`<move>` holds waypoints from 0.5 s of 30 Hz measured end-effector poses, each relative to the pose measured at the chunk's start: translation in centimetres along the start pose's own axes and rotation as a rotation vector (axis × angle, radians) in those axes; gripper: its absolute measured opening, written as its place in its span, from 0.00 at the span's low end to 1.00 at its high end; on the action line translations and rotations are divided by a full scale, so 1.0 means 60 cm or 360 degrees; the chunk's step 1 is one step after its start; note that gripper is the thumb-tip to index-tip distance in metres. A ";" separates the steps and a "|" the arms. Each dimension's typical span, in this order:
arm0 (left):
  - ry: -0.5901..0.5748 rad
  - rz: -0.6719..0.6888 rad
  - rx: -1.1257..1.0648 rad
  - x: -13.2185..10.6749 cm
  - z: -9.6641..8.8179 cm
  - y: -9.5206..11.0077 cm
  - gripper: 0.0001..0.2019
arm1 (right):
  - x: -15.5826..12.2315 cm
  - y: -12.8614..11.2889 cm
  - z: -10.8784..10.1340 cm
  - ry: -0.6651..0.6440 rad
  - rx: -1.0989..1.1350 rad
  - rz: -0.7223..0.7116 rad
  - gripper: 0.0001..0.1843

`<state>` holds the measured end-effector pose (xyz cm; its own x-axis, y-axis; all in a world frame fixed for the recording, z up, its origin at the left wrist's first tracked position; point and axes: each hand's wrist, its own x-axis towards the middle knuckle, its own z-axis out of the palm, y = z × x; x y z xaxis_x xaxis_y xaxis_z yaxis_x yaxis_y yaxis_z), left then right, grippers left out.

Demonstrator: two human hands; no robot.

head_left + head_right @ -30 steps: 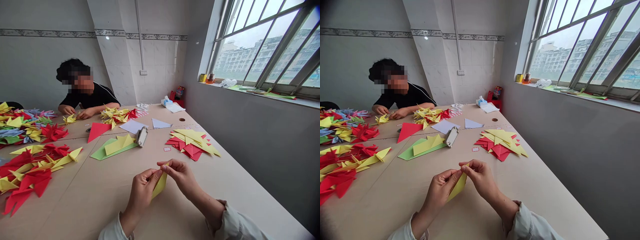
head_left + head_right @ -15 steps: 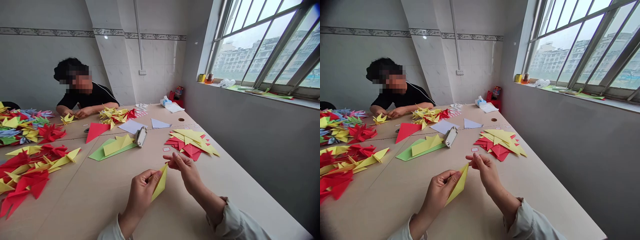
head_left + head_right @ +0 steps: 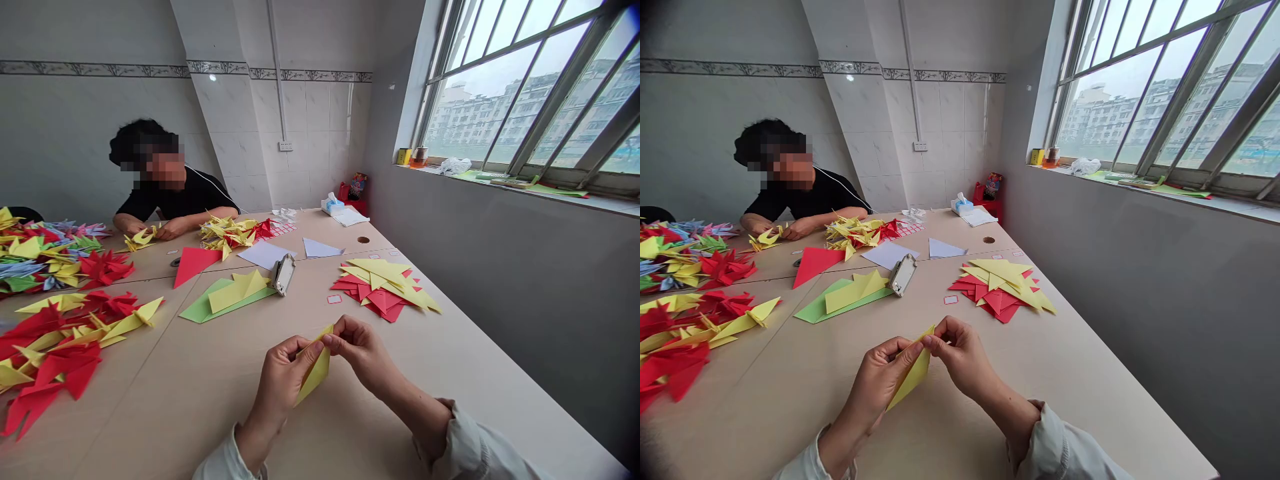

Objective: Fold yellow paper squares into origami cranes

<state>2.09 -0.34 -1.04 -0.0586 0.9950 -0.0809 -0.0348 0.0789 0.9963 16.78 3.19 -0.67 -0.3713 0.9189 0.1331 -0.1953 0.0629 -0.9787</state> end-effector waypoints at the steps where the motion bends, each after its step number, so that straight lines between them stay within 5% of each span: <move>1: -0.0002 -0.0023 -0.0038 0.000 0.001 0.000 0.16 | -0.001 0.001 0.001 0.0013 -0.0019 -0.0012 0.17; 15: -0.0145 -0.0117 0.0095 -0.001 0.003 0.015 0.14 | -0.004 0.004 -0.004 0.0242 -0.0461 -0.0144 0.14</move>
<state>2.23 -0.33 -0.11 0.0331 0.9876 -0.1532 0.0241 0.1525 0.9880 17.05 3.07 -0.97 -0.2205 0.9507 0.2180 0.0529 0.2348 -0.9706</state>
